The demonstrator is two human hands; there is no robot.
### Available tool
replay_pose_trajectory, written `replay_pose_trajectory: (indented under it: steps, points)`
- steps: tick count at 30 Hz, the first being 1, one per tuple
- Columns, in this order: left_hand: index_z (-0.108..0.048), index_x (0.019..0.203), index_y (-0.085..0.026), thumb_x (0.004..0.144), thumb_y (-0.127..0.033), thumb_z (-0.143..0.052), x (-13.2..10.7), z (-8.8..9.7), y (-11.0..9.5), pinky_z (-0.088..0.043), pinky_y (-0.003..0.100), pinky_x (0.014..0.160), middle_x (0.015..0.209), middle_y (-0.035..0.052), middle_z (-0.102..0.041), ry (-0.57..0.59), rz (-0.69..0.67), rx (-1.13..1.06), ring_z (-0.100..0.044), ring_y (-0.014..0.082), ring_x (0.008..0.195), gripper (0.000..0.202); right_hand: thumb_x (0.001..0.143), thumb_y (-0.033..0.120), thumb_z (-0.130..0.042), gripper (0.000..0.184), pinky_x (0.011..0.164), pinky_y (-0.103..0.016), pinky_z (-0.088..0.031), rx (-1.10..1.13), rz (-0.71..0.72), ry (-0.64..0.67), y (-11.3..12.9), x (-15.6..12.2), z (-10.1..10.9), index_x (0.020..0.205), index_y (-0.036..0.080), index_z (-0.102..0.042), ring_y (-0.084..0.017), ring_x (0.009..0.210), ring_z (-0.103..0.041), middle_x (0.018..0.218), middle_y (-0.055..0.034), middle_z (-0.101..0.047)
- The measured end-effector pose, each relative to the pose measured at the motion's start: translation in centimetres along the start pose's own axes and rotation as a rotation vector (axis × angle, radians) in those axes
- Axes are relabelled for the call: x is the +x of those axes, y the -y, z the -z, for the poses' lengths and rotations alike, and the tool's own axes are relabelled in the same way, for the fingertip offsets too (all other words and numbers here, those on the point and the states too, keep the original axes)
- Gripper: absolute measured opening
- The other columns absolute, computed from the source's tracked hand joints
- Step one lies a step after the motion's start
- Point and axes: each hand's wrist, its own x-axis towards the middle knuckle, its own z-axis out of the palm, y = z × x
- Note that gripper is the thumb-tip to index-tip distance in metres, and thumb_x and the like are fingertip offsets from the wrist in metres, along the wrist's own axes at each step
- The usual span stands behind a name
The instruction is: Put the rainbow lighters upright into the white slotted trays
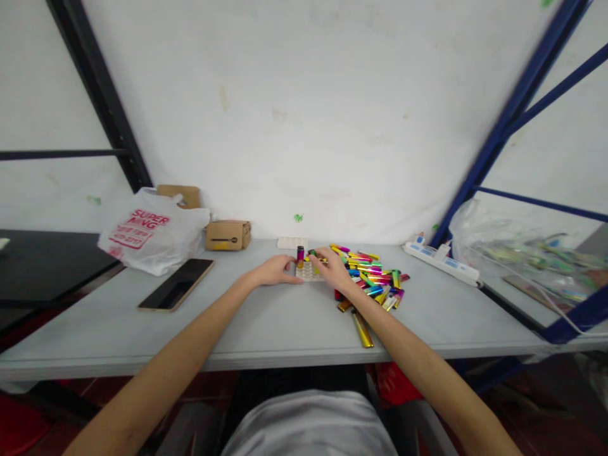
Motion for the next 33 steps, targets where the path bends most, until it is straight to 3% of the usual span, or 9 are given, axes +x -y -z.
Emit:
replay_pose_trajectory:
  steps: [6, 10, 20, 26, 30, 33]
  points:
    - [-0.065, 0.114, -0.015, 0.068, -0.074, -0.067, 0.0, 0.0, -0.1, -0.036, 0.027, 0.064, 0.085, 0.0033, -0.059, 0.005, 0.005, -0.018, -0.052, 0.019, 0.073, 0.075, 0.098, 0.042, -0.054, 0.03, 0.067, -0.025, -0.041, -0.138, 0.039, 0.06, 0.4, 0.0, -0.1, 0.085, 0.017, -0.065, -0.015, 0.064, -0.058, 0.07, -0.0016, -0.066]
    - [-0.064, 0.117, -0.014, 0.068, -0.074, -0.067, -0.1, 0.0, -0.2, -0.036, 0.027, 0.064, 0.084, 0.0027, -0.058, 0.008, 0.004, -0.022, -0.051, 0.0189, 0.072, 0.078, 0.099, 0.034, -0.053, 0.021, 0.068, -0.024, -0.041, -0.141, 0.035, 0.05, 0.3, 0.0, -0.4, 0.093, 0.017, -0.064, -0.017, 0.071, -0.064, 0.078, -0.0038, -0.071]
    - [-0.064, 0.12, -0.014, 0.07, -0.075, -0.066, -0.1, 0.0, -0.1, -0.038, 0.028, 0.065, 0.084, 0.0036, -0.059, 0.01, -0.027, -0.029, -0.052, 0.0198, 0.073, 0.079, 0.101, 0.03, -0.053, 0.018, 0.068, -0.025, -0.038, -0.285, 0.1, 0.196, 1.0, 0.3, -0.7, 0.095, 0.016, -0.064, -0.017, 0.073, -0.061, 0.081, -0.0053, -0.07]
    - [-0.065, 0.117, -0.014, 0.068, -0.076, -0.066, 0.0, -0.1, 0.0, -0.037, 0.028, 0.064, 0.085, 0.0037, -0.06, 0.006, -0.01, -0.016, -0.052, 0.0196, 0.073, 0.08, 0.102, 0.038, -0.049, 0.028, 0.07, -0.026, -0.038, -0.485, 0.028, 0.234, 1.2, 0.6, -0.6, 0.102, 0.016, -0.066, -0.018, 0.077, -0.063, 0.086, -0.0078, -0.071]
    - [-0.065, 0.114, -0.014, 0.067, -0.076, -0.066, -0.1, 0.0, -0.2, -0.035, 0.028, 0.063, 0.083, 0.0025, -0.058, -0.001, -0.006, 0.002, -0.051, 0.019, 0.071, 0.077, 0.101, 0.039, -0.051, 0.031, 0.076, -0.027, -0.039, -0.65, -0.015, 0.28, 1.2, 1.1, -0.7, 0.093, 0.017, -0.071, -0.019, 0.083, -0.064, 0.093, -0.0107, -0.072]
    - [-0.066, 0.11, -0.015, 0.068, -0.076, -0.065, -0.1, 0.1, -0.2, -0.035, 0.028, 0.063, 0.082, 0.0022, -0.058, -0.004, -0.006, 0.009, -0.051, 0.0191, 0.071, 0.074, 0.099, 0.04, -0.054, 0.031, 0.078, -0.027, -0.039, -0.641, -0.034, 0.289, 1.4, 1.8, 0.2, 0.09, 0.017, -0.072, -0.019, 0.085, -0.064, 0.093, -0.0094, -0.072]
